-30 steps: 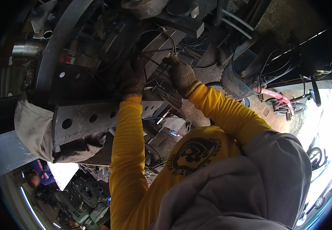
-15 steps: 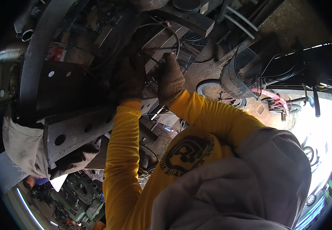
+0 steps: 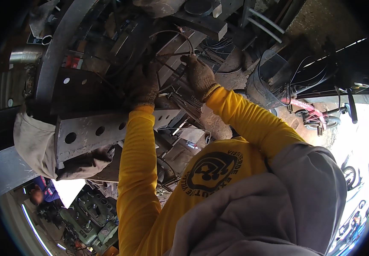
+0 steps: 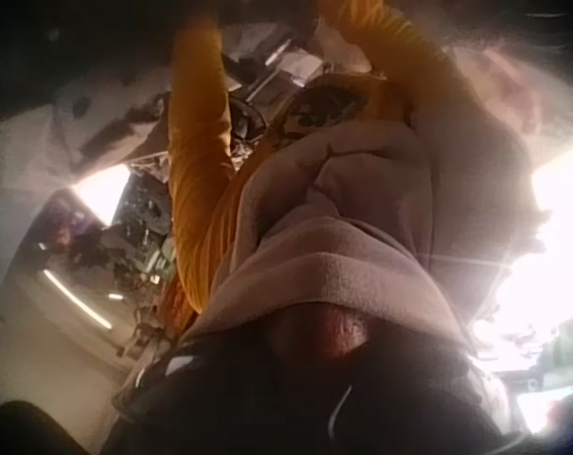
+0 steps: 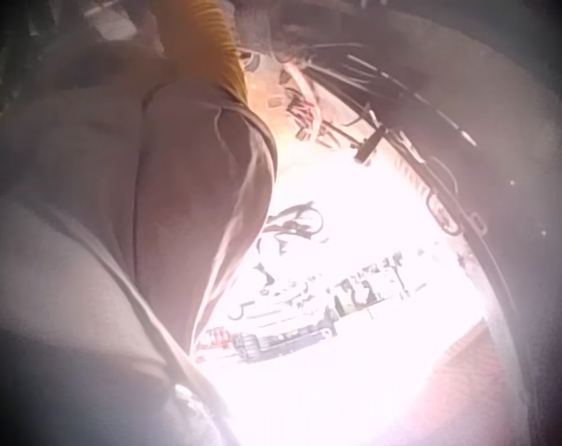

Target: The person welds metal rods together to form a circular frame structure using a welding tool and then uses a machine to bend metal rods.

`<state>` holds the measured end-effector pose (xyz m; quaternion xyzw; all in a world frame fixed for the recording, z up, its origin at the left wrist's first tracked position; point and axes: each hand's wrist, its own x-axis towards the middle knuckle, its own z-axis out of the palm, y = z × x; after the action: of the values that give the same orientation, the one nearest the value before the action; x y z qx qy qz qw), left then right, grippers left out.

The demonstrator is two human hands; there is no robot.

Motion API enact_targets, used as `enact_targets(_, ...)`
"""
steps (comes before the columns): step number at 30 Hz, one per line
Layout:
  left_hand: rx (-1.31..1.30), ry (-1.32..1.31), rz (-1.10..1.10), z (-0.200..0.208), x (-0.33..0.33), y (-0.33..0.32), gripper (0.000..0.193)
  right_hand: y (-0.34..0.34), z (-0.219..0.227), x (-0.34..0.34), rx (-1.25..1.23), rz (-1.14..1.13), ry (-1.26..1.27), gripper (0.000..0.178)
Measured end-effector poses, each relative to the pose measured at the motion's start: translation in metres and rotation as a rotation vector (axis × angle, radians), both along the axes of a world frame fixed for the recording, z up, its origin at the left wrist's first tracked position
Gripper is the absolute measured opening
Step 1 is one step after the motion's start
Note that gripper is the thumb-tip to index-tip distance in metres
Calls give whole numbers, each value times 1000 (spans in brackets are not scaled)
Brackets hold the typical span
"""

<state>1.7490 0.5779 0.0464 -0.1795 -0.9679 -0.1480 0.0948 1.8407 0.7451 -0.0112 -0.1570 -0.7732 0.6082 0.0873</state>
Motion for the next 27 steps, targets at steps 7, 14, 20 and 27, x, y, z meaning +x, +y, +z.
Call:
enact_targets(7, -11, -55, 10, -2, 6, -4, 53, -37, 17, 2, -702, -364, 84, 62)
enact_targets(14, 19, -226, 74, 6, 7, 5, 56, -44, 16, -8, -820, -478, -58, 67)
enact_targets(20, -142, 3, -74, -7, -5, -9, 32, -39, 3, 23, -103, -227, 281, 52)
enact_targets(27, -270, 116, -88, -16, -13, -11, 25, -14, -10, 6, -204, -121, 54, 48)
